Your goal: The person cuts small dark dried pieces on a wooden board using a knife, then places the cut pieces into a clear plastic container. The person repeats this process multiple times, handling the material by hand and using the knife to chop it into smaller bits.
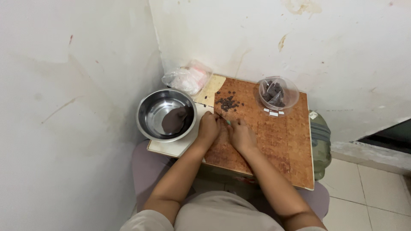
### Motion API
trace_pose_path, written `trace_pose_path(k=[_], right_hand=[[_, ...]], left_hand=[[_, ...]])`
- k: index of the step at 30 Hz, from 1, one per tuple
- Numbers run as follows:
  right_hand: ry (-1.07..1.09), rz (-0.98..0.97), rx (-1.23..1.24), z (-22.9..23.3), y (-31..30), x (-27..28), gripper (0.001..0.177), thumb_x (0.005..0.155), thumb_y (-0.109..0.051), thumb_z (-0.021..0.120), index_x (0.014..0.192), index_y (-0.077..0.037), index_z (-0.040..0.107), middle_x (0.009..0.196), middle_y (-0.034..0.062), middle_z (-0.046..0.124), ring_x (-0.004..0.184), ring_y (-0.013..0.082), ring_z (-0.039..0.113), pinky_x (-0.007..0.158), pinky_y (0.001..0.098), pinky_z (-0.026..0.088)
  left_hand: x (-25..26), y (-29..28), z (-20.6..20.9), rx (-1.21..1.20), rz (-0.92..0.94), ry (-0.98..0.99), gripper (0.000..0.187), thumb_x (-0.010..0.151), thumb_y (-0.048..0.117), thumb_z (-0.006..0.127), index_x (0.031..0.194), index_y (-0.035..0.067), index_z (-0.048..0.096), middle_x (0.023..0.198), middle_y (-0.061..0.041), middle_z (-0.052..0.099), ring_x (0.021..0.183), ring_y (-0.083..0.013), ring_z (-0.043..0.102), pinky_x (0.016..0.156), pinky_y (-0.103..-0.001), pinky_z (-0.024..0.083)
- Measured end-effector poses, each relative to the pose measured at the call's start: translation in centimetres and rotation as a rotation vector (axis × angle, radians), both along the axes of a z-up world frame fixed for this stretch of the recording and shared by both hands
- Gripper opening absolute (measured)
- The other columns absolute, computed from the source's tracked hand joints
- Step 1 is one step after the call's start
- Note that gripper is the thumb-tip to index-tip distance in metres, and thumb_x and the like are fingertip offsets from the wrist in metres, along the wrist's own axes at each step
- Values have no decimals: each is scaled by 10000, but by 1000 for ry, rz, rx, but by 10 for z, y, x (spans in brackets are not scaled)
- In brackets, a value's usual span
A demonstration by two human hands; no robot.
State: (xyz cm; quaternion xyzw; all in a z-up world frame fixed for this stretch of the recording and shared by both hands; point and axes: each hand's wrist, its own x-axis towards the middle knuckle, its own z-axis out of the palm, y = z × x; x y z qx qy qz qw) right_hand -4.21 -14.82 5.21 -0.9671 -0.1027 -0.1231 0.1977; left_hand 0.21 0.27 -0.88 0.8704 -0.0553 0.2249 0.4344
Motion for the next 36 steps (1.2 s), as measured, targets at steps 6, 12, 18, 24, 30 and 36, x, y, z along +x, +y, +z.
trace_pose_path(k=[6,12,18,24,30,36], right_hand=[[25,-60,72,7,4,13,269,958,-323,591,1083,-122,718,1141,175,677,912,456,673,790,559,541],[127,-44,41,25,-3,-23,302,946,-315,584,1162,-148,713,1099,205,660,920,463,665,796,566,538],[110,-12,-26,-2,0,-2,275,983,-312,569,1113,-123,721,1132,232,640,894,479,667,798,565,542],[7,-88,81,-30,-5,28,250,987,-323,622,1053,-102,721,1087,211,672,900,455,675,783,549,537],[-282,-7,210,-38,-71,33,206,977,-144,619,1147,-46,679,1160,265,626,1058,480,625,922,522,539],[-59,-173,20,-20,-112,7,335,884,-163,653,1211,-140,719,1209,207,639,1087,441,635,893,528,529]], left_hand=[[-2,4,3,-19,-11,35,140,831,84,696,918,2,770,915,-257,642,892,-447,640,816,-504,526],[3,3,-3,30,-6,-2,106,832,68,688,848,-11,757,892,-251,643,876,-439,638,823,-509,522],[2,4,-4,1,-4,45,110,846,82,692,855,-9,752,904,-243,645,873,-431,647,817,-498,528],[3,5,-1,-39,5,23,116,811,91,724,882,15,776,880,-259,665,841,-439,664,790,-494,544],[19,-7,6,-127,-35,-31,105,793,69,725,879,10,737,855,-211,715,826,-395,703,779,-465,564],[12,-32,13,-110,-111,-198,165,851,-11,666,1006,19,714,997,-204,706,939,-395,683,810,-443,553]])
